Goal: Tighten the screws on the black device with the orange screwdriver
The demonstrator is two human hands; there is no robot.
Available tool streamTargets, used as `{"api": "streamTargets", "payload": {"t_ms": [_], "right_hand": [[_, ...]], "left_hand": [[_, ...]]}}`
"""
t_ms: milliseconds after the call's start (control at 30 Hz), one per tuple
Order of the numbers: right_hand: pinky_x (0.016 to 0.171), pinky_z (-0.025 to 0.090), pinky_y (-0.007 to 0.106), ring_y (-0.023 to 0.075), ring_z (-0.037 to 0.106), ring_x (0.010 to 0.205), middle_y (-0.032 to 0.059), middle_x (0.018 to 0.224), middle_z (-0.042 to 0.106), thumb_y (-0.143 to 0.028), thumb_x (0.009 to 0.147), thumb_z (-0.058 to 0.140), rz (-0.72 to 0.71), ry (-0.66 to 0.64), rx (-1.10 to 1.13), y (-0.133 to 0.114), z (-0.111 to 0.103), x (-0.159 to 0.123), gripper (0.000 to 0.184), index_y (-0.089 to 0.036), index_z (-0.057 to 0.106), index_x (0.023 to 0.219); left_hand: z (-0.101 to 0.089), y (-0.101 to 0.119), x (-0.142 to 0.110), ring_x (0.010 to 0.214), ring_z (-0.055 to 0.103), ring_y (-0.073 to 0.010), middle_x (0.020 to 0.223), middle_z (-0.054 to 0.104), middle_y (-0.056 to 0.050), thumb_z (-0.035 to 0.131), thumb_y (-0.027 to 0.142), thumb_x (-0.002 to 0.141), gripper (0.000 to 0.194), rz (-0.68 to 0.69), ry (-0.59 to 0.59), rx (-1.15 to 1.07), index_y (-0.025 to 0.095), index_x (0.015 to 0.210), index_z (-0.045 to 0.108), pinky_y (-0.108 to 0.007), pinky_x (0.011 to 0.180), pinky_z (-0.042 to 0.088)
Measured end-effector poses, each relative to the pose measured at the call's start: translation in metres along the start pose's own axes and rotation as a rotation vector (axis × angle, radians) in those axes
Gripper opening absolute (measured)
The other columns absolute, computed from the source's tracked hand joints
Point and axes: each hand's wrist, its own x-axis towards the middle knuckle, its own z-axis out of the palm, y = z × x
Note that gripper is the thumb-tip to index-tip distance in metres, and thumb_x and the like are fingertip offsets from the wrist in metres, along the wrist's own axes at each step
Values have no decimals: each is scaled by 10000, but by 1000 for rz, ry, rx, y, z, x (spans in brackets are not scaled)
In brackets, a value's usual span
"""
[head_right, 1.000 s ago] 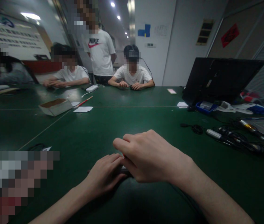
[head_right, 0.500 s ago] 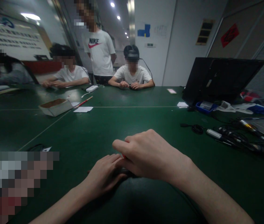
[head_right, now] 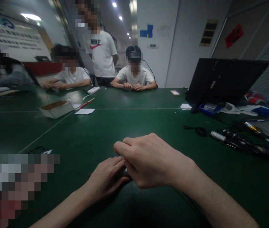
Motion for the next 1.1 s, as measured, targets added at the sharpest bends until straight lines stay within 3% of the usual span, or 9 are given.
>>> {"api": "streamTargets", "payload": {"t_ms": [133, 267, 367, 533, 667, 900, 1100], "right_hand": [[520, 241, 251, 105, 452, 601, -17, 796, 584, -230, 917, 464, 12, 36, -60, 1, 1, 0, 39, -208, 488, 938], [503, 201, 261, 106, 404, 539, -34, 683, 535, -316, 935, 489, 10, 68, -127, 2, 1, 1, 130, -215, 501, 854], [511, 220, 258, 107, 440, 582, -24, 729, 550, -312, 913, 529, 4, 50, -98, 2, -1, 1, 149, -207, 499, 812], [551, 290, 247, 112, 504, 699, -2, 869, 583, -214, 871, 516, 1, -12, 10, -1, -4, -1, 32, -191, 499, 884], [548, 281, 250, 108, 486, 668, -13, 847, 579, -185, 889, 472, -1, 2, -14, -1, -1, -1, 22, -199, 489, 889], [510, 214, 261, 105, 424, 562, -33, 696, 545, -299, 915, 527, 0, 53, -104, 4, 2, 0, 143, -208, 491, 811], [519, 262, 246, 103, 456, 617, -26, 793, 572, -241, 867, 537, 3, -2, 5, -2, -2, -2, 96, -207, 450, 842]], "left_hand": [[0, 0, 0, 892, 581, -257, 1005, 617, -65, 571, 320, 872, 223, -3, 19, 14, 203, 1058, 530, -373, 762, 446], [0, 1, -1, 867, 585, -254, 962, 619, -61, 567, 290, 869, 152, 6, 27, 27, 199, 987, 540, -363, 745, 445], [1, 0, -1, 883, 585, -254, 985, 618, -59, 566, 301, 874, 151, 17, 39, 17, 205, 989, 546, -360, 750, 447], [2, 0, 0, 904, 586, -260, 1011, 619, -61, 565, 328, 895, 190, 17, 35, 15, 206, 1039, 544, -367, 757, 452], [0, 1, 0, 901, 586, -263, 1009, 624, -67, 555, 323, 904, 175, 19, 4, 23, 197, 1025, 540, -380, 764, 454], [-1, 0, -1, 900, 587, -259, 1001, 618, -59, 586, 298, 879, 193, 16, 22, 8, 205, 1042, 539, -366, 746, 453], [2, -1, 0, 896, 591, -264, 1015, 626, -62, 591, 312, 882, 215, 29, 36, 4, 199, 1052, 525, -387, 776, 454]]}}
